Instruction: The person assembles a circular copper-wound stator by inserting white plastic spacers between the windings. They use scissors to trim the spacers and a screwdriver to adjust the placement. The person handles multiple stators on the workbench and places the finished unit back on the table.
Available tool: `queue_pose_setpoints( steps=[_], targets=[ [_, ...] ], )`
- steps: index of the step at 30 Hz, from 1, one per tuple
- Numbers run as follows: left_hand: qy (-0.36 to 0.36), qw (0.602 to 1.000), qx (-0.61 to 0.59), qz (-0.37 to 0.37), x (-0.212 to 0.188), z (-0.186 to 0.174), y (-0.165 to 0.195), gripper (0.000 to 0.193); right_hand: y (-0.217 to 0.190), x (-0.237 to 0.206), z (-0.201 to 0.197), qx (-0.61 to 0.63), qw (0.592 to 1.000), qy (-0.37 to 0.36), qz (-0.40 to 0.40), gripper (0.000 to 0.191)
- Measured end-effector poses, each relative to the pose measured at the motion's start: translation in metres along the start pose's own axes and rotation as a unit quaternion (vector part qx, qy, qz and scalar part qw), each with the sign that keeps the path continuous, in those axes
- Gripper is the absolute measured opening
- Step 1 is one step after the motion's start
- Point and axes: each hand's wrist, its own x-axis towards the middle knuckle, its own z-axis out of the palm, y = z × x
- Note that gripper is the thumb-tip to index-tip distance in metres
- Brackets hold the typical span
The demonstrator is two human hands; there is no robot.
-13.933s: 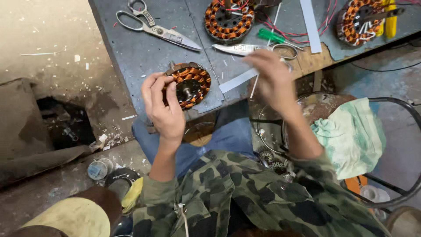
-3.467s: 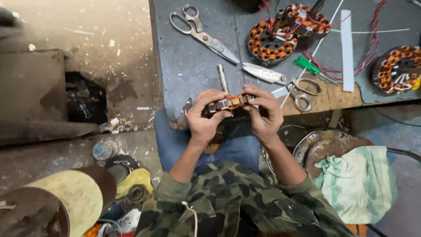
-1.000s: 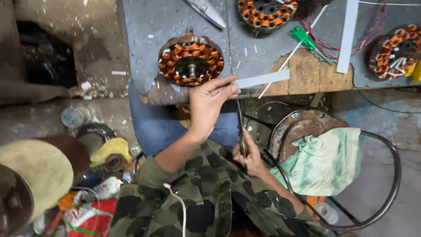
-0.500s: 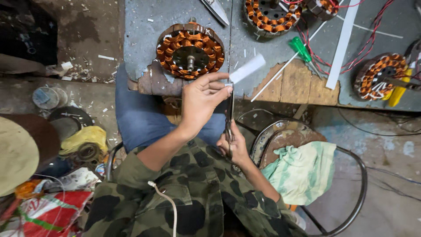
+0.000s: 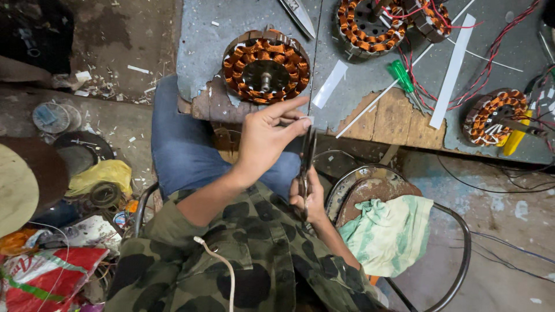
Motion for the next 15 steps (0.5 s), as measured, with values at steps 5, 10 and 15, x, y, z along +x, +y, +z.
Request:
queue_pose_setpoints(
  steps=[5,10,15],
  targets=[
    [0.003,1.000,0.008,-0.016,-0.001,-0.005,0.003,0.044,-0.002,0.004,0.001,-0.053,0.999,0.000,0.011,0.111],
    [-0.011,1.000,0.008,-0.023,-0.004,-0.009,0.003,0.043,-0.012,0.003,0.009,-0.060,0.995,0.031,0.079,0.103],
    [-0.038,0.999,0.008,-0.011,-0.005,-0.012,0.001,0.036,-0.091,0.026,-0.001,-0.206,0.976,0.074,0.022,0.090]
  ],
)
